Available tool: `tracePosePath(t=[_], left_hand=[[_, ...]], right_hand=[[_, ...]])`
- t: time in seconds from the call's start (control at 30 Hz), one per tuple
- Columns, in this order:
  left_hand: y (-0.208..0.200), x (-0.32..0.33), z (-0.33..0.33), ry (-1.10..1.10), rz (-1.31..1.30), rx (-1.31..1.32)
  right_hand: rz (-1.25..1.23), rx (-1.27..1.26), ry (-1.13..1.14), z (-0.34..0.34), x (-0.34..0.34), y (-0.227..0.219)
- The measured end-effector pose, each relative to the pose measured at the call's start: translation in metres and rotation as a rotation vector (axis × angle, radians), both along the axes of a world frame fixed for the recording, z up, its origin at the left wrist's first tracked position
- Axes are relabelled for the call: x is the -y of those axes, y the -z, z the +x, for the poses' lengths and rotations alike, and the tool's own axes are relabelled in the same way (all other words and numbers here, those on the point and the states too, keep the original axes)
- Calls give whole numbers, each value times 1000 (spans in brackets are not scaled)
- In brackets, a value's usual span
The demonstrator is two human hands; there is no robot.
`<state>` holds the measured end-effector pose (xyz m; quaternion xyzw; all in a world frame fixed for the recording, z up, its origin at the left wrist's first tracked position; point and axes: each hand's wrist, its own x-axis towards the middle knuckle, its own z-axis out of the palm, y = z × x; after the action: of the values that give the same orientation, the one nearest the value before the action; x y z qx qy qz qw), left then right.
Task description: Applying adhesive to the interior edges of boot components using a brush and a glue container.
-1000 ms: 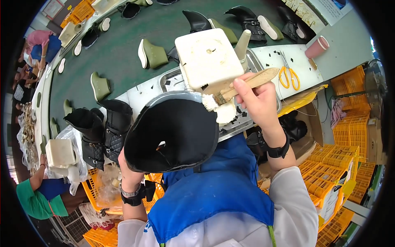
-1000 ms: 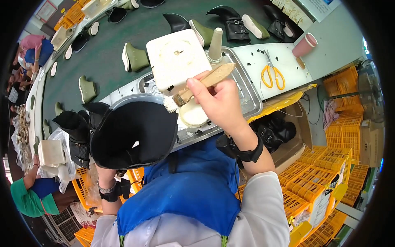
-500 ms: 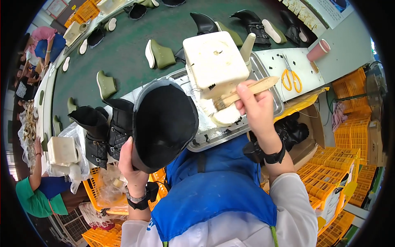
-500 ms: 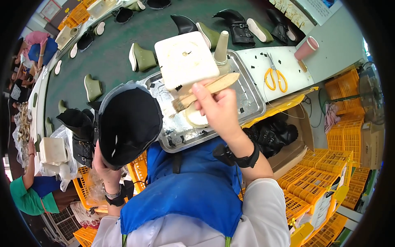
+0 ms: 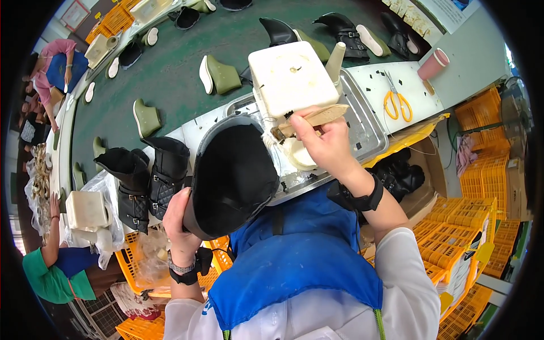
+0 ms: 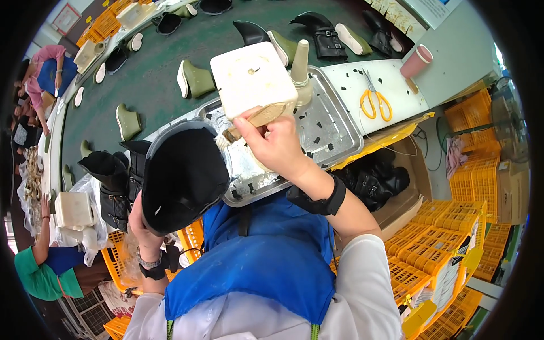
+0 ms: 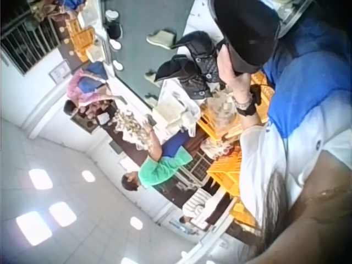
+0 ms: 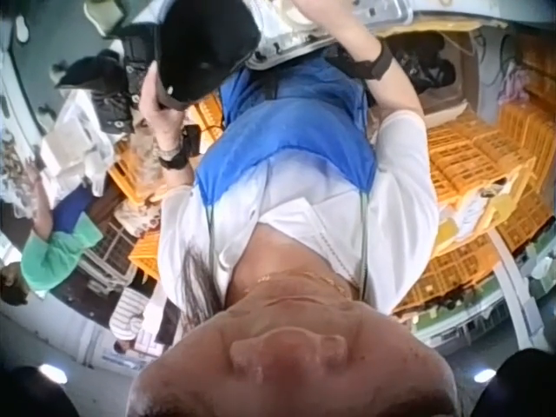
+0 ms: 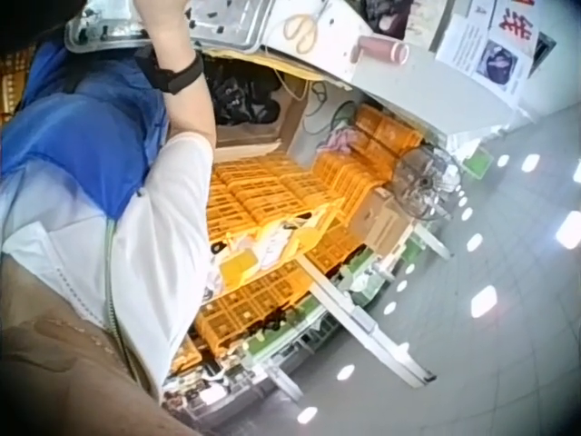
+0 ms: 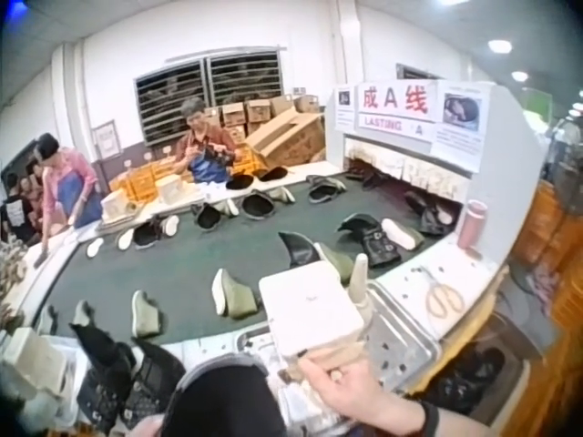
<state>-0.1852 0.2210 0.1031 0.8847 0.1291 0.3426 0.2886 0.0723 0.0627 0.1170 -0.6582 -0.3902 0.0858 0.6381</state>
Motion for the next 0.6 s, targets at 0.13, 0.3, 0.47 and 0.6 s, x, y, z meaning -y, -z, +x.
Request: tracePosePath(t=[0.13, 0.3, 0.47, 0.6], left_hand=[[-1, 0, 4, -11, -27, -7], [1, 10, 11, -188, -147, 66], [2, 6, 19, -510, -519, 40], [1, -1, 20, -126, -1077, 460]], right_hand=[[50, 164, 11, -1, 0, -3], [28, 59, -57, -4, 10, -10], [95, -484, 62, 24, 24, -9], [156, -743, 66, 41, 52, 3]])
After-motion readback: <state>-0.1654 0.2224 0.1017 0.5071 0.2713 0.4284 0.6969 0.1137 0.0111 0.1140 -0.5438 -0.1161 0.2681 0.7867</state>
